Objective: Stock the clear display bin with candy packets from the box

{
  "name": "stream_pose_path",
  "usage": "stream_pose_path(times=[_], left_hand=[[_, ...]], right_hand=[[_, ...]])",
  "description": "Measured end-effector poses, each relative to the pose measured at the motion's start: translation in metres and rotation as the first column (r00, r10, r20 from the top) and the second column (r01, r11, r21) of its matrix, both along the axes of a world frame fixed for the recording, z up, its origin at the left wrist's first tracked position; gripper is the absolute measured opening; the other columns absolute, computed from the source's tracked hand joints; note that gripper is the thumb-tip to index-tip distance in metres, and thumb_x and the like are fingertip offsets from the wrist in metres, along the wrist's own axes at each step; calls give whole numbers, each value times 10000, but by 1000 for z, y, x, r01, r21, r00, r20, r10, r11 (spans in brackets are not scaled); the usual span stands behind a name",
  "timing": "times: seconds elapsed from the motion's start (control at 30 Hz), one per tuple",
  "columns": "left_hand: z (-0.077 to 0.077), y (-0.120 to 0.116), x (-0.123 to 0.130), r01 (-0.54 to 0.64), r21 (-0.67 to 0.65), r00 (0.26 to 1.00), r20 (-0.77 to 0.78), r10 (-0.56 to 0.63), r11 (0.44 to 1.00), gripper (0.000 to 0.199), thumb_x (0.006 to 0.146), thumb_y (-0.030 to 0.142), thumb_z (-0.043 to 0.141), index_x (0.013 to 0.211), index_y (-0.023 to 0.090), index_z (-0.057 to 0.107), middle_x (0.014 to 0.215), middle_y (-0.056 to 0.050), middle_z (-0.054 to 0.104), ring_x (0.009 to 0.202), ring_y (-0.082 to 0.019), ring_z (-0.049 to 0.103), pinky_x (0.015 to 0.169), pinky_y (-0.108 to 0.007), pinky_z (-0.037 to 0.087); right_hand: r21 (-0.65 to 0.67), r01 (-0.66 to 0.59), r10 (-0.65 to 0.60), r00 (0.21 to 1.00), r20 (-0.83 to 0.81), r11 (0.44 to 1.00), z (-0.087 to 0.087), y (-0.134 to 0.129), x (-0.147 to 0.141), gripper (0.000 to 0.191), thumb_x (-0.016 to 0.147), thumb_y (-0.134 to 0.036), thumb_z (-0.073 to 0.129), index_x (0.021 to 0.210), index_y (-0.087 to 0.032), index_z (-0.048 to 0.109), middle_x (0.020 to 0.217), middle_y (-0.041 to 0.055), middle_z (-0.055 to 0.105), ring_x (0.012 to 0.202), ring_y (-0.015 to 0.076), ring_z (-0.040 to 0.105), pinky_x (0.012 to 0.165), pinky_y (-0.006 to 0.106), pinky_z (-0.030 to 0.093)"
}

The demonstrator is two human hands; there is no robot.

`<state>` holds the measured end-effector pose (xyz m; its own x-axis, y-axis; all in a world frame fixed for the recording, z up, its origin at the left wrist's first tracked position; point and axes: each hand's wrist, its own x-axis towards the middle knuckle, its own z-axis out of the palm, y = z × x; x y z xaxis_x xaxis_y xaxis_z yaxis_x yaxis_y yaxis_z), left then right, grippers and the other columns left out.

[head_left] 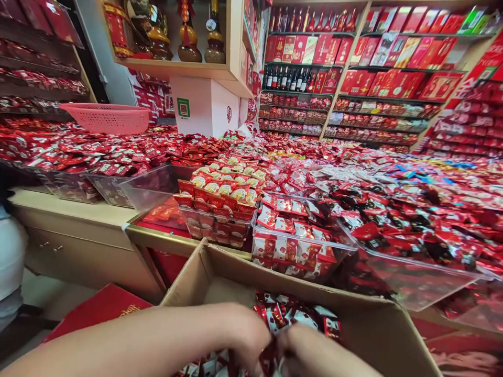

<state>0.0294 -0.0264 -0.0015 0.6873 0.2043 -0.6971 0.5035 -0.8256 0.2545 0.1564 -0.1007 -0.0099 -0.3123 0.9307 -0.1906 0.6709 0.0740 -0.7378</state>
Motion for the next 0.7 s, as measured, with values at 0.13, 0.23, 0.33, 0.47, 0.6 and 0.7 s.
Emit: stream_pose_path(times=[0.13,0.23,0.33,0.47,0.6,0.7], left_hand=[[43,16,-7,-61,-149,943,315,105,987,366,658,530,557,758,177,557,596,1,527,506,-146,491,432,-232,344],[53,19,-6,-93,-623,863,339,376,777,213,765,367,495,709,163,518,664,4,561,533,-95,520,517,-202,392],[50,16,-4,-111,-855,787,235,570,506,158,786,316,498,804,159,505,814,-28,595,552,-70,560,543,-188,412],[47,15,-3,-113,-915,747,179,640,388,194,778,323,536,869,152,521,852,-48,603,561,-73,584,527,-177,409],[51,15,-4,-102,-945,726,143,673,311,201,773,318,551,868,141,538,878,-60,618,587,-84,599,545,-187,412],[51,13,-2,-107,-952,690,137,711,287,202,764,317,557,883,158,520,893,-56,625,549,-84,592,506,-187,396]], right_hand=[[20,151,-145,975,-168,988,24,6,20,77,709,-205,558,709,-179,631,647,1,626,616,145,540,563,253,409],[-50,302,-296,864,-407,952,41,7,33,224,762,-362,537,728,-148,592,594,-14,556,535,103,457,502,222,359],[-157,398,-413,716,-562,904,44,6,39,328,781,-456,490,720,-143,564,563,-21,503,482,87,409,458,219,325],[-150,385,-386,662,-643,910,39,5,39,267,756,-416,556,729,-150,575,593,-17,516,496,82,404,469,214,329],[-146,428,-414,643,-645,892,42,4,37,255,735,-400,586,650,-162,555,530,-33,477,480,84,387,454,214,308],[-152,474,-448,613,-651,867,44,3,34,260,717,-425,593,667,-172,558,527,-26,484,478,98,408,449,223,327]])
